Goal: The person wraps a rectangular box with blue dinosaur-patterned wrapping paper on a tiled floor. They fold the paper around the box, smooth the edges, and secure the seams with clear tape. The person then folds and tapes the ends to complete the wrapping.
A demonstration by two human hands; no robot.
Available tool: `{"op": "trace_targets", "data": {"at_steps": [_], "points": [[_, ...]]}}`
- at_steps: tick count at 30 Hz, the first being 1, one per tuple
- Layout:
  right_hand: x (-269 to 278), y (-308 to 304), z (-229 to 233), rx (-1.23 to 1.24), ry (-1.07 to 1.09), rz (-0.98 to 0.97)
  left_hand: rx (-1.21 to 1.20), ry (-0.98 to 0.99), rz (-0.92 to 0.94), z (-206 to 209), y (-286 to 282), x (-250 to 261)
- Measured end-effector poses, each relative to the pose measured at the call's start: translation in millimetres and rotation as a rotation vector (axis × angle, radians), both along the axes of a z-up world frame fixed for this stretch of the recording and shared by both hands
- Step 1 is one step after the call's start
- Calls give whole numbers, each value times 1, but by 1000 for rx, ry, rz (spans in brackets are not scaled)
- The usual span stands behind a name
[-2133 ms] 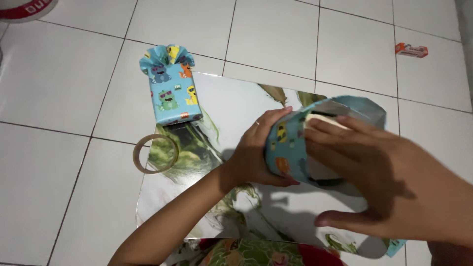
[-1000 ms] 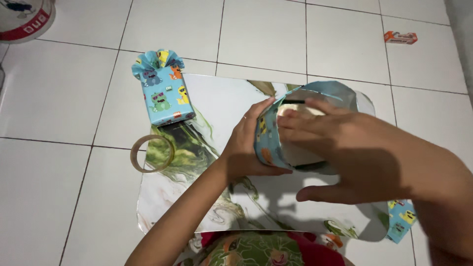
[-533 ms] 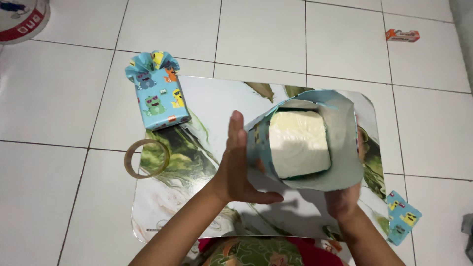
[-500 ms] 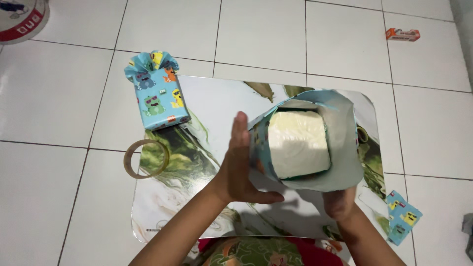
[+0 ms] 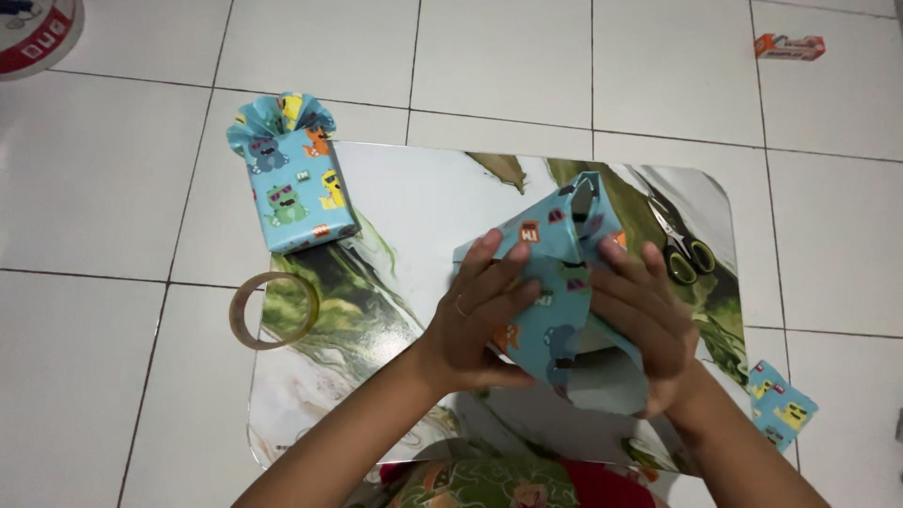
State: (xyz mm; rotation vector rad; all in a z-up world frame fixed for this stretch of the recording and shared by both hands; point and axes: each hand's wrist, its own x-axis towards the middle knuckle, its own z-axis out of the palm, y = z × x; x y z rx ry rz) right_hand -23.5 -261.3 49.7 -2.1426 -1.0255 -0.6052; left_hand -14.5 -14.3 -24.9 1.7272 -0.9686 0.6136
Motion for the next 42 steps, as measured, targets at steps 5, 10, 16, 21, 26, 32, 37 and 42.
{"op": "trace_targets", "data": {"at_steps": [5, 10, 16, 21, 26, 32, 37, 42], "points": [[6, 1, 13, -106, -29, 12, -4, -20, 19, 7, 1, 1], [6, -4, 22, -167, 17, 50, 18, -27, 32, 11, 4, 1], [13, -6, 39, -300, -1, 122, 38, -88, 14, 11, 5, 5], [18, 4, 47, -323, 73, 147, -45, 1, -75, 10, 6, 8], [17, 5, 58, -424, 140, 170, 67, -19, -6, 13, 7, 8], [20, -6, 61, -533, 167, 238, 121, -75, 16, 31, 17, 10], [27, -4, 51, -391, 96, 279, 172, -67, -34, 41, 21, 17], [27, 7, 39, -202, 27, 239, 125, -78, -37, 42, 19, 18]]}}
